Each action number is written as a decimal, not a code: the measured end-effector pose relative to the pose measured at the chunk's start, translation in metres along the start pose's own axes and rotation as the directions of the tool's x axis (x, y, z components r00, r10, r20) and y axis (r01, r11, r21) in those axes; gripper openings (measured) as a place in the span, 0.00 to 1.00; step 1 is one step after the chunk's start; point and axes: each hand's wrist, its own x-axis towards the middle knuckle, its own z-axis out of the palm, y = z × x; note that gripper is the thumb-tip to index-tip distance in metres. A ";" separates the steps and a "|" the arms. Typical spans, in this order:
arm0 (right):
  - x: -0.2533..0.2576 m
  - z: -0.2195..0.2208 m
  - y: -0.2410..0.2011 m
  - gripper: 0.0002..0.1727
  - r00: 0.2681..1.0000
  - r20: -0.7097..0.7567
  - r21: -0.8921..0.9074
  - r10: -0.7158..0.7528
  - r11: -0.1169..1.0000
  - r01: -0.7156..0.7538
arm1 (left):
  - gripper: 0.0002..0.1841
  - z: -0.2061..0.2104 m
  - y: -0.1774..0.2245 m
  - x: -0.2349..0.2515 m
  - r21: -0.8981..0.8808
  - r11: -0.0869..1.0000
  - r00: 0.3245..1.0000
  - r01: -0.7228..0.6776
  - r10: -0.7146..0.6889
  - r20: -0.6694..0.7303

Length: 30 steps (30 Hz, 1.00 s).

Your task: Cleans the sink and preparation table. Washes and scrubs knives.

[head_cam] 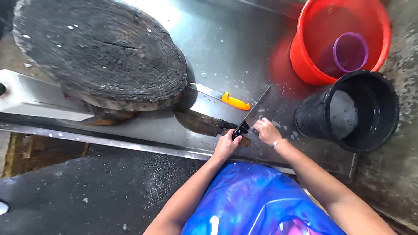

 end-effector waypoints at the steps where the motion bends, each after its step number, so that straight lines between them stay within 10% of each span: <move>1: -0.007 -0.002 -0.003 0.15 0.999 -0.027 0.015 0.025 1.000 -0.025 | 0.25 0.003 -0.001 -0.005 0.010 1.000 1.000 -0.001 0.001 0.000; 4: 0.021 -0.012 -0.019 0.18 0.979 -0.198 0.081 0.053 0.996 -0.038 | 0.25 0.001 0.001 0.001 0.004 1.000 1.000 -0.002 0.002 0.006; 8: 0.001 -0.014 -0.004 0.16 0.989 0.037 0.096 0.143 0.985 -0.146 | 0.25 -0.008 -0.005 0.001 -0.052 0.999 1.000 0.009 -0.008 0.026; 12: 0.003 -0.062 -0.022 0.16 0.954 -0.116 0.164 0.277 0.953 -0.256 | 0.25 -0.006 -0.008 -0.003 -0.106 0.993 0.997 0.042 -0.035 0.066; 17: 0.046 -0.010 0.002 0.13 0.976 -0.145 -0.058 -0.165 0.986 0.158 | 0.24 -0.008 -0.013 0.001 -0.129 0.989 0.993 0.067 -0.053 0.110; 21: 0.073 -0.055 0.059 0.18 0.978 -0.169 -0.095 0.122 0.986 -0.139 | 0.25 -0.007 -0.013 -0.002 -0.132 0.987 0.989 0.097 -0.080 0.125; 26: 0.053 -0.016 0.027 0.13 0.968 -0.163 -0.063 -0.193 0.981 0.185 | 0.25 -0.012 -0.009 0.001 -0.126 0.986 0.986 0.107 -0.089 0.142; 30: 0.093 -0.065 0.086 0.19 0.956 -0.158 -0.068 0.247 0.963 -0.260 | 0.25 -0.008 -0.010 -0.003 -0.117 0.986 0.984 0.120 -0.103 0.148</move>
